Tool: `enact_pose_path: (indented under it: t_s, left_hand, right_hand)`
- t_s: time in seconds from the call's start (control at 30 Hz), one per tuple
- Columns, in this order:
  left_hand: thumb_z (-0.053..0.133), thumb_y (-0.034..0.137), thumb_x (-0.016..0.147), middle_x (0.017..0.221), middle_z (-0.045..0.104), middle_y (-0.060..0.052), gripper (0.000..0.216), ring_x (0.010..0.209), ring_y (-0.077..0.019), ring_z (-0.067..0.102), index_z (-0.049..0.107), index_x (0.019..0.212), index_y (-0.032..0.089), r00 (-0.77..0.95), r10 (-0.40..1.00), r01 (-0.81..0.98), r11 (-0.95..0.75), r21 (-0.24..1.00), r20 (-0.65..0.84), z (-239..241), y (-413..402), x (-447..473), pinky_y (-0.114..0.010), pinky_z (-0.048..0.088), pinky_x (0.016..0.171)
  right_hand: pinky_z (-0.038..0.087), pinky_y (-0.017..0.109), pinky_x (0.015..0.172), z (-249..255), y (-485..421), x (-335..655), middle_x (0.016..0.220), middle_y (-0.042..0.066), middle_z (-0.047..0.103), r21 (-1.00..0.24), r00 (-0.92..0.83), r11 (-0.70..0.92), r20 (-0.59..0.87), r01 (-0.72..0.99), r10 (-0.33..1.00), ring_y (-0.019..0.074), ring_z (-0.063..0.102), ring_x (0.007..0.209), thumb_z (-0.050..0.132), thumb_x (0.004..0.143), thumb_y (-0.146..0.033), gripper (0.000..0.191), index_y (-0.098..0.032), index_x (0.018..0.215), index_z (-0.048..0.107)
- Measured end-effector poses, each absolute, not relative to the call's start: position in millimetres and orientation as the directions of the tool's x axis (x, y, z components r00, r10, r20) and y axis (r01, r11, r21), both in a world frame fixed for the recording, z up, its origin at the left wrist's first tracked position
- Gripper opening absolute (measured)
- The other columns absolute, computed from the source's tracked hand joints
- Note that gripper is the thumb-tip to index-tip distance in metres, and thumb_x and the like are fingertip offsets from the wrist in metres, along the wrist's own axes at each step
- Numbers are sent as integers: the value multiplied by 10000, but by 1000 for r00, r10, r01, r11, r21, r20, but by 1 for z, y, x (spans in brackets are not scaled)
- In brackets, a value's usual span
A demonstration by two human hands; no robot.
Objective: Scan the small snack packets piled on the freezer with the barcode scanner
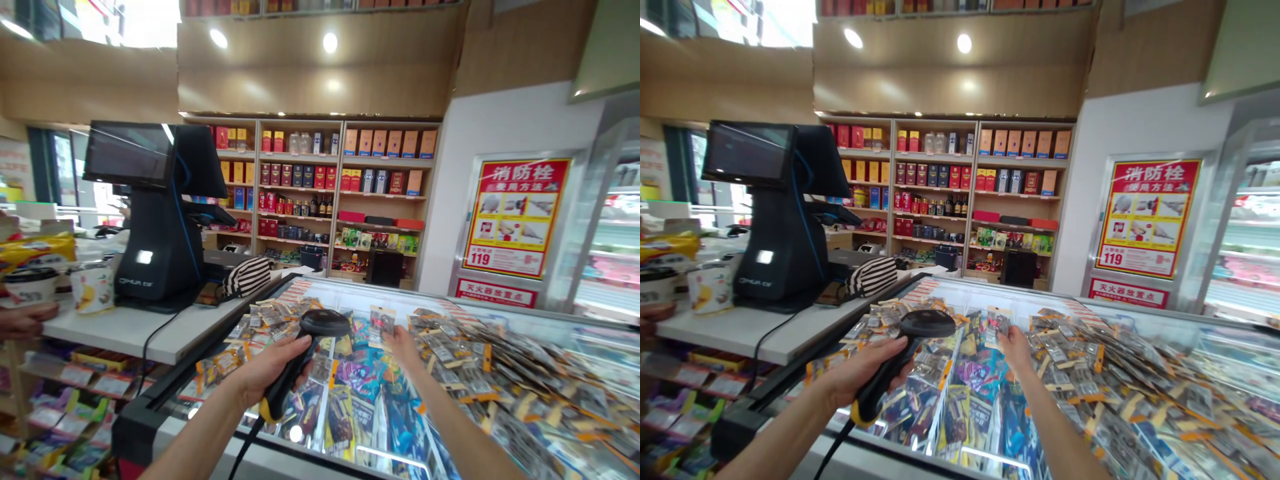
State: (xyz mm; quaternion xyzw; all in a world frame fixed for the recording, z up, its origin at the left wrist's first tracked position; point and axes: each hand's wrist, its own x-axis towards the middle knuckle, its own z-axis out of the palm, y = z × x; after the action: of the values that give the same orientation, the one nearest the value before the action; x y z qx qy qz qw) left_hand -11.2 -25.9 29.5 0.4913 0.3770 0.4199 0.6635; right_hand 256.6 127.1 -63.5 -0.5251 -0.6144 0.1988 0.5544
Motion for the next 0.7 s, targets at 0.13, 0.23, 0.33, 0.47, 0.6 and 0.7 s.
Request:
enact_pose_path:
  t_s: [0.13, 0.23, 0.33, 0.47, 0.6, 0.7]
  left_hand:
    - [498, 424, 673, 534, 504, 12, 287, 412, -63, 453, 469, 731, 145, 382, 921, -192, 157, 969, -74, 35, -26, -5, -177, 316, 408]
    - [490, 437, 672, 528, 502, 15, 294, 401, -65, 448, 464, 727, 150, 366, 928, -201, 147, 969, -65, 37, -24, -3, -182, 315, 399]
    - [468, 453, 680, 527, 496, 19, 311, 403, -70, 445, 469, 769, 155, 359, 932, -211, 138, 968, -55, 35, -20, -4, -186, 312, 390]
    - [463, 451, 687, 528, 496, 20, 300, 407, -65, 444, 463, 743, 156, 356, 934, -215, 114, 970, -31, 30, -18, -6, -184, 317, 397]
    - [459, 463, 684, 535, 497, 21, 316, 411, -62, 445, 474, 753, 155, 350, 936, -217, 124, 968, -41, 29, -17, -4, -181, 322, 397]
    - [469, 474, 670, 532, 496, 21, 328, 405, -62, 444, 478, 734, 152, 338, 939, -204, 135, 970, -60, 31, -15, 0, -180, 323, 389]
  right_hand:
    - [401, 266, 585, -66, 129, 259, 664, 39, 601, -841, 158, 375, 462, 390, 873, 179, 550, 646, 458, 601, -333, 197, -162, 693, 488]
    - [391, 268, 569, -69, 131, 264, 658, 39, 593, -836, 166, 332, 437, 437, 884, 182, 545, 636, 455, 615, -342, 209, -158, 709, 484]
    - [383, 268, 558, -72, 135, 268, 635, 39, 590, -825, 167, 328, 443, 461, 881, 182, 540, 616, 456, 620, -346, 215, -153, 709, 485]
    - [370, 258, 526, -73, 137, 269, 614, 39, 595, -807, 163, 341, 465, 482, 870, 178, 536, 589, 449, 623, -359, 235, -149, 713, 502]
    - [358, 247, 508, -71, 136, 269, 609, 43, 602, -795, 190, 314, 466, 520, 864, 178, 538, 590, 452, 612, -365, 238, -153, 691, 523]
    - [358, 243, 499, -69, 135, 270, 603, 40, 605, -799, 208, 285, 448, 530, 869, 175, 540, 590, 445, 618, -367, 242, -157, 702, 532]
